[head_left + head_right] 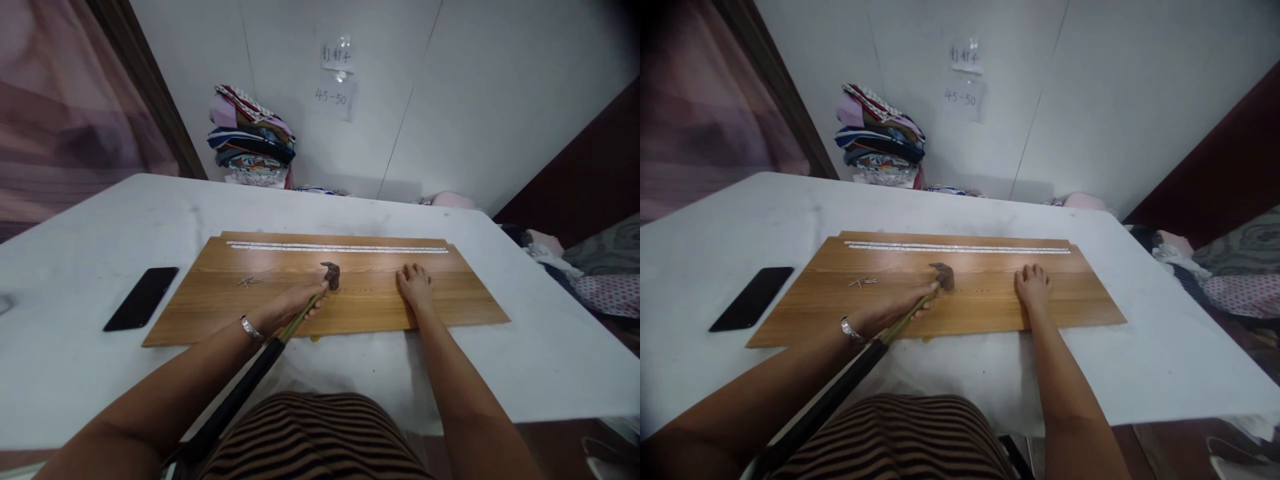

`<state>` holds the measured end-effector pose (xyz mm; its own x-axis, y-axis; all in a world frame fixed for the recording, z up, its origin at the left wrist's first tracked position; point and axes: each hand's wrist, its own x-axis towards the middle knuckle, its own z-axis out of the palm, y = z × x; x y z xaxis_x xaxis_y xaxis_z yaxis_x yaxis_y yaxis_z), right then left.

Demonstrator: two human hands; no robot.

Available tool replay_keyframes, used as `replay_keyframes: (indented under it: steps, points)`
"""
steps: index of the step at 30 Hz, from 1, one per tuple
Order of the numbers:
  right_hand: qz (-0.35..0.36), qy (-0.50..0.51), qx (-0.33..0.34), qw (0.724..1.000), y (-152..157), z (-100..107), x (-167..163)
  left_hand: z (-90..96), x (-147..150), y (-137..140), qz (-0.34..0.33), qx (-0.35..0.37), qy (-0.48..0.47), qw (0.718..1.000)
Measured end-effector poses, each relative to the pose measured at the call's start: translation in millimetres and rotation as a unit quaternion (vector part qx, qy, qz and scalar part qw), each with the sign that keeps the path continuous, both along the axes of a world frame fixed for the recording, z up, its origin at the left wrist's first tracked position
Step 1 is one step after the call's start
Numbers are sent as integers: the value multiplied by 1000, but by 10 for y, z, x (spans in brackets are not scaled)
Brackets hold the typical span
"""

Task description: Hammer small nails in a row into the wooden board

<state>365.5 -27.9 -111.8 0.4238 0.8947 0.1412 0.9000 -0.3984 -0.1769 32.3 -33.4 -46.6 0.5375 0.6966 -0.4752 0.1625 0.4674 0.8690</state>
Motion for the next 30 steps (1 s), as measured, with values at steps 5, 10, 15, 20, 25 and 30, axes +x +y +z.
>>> replay_keyframes:
  steps: [5,10,15,20,25,30]
  points:
    - [-3,-1,0,1000,6,-10,11,24,-14,4,-6,-1,0,1000]
    - [-2,1,-2,1000,-3,-20,14,-2,-16,48,-13,-13,-10,1000]
    - [-4,5,-3,1000,-2,-12,5,-3,-3,40,-9,-16,8,1000]
    - [-3,3,-1,1000,1,-14,11,77,-22,44,-10,-19,-12,1000]
    - [-1,-2,3,1000,-7,-14,10,55,-21,56,-1,-10,-10,1000]
    - [2,1,1,1000,-5,-4,6,17,-18,48,-7,-15,-5,1000]
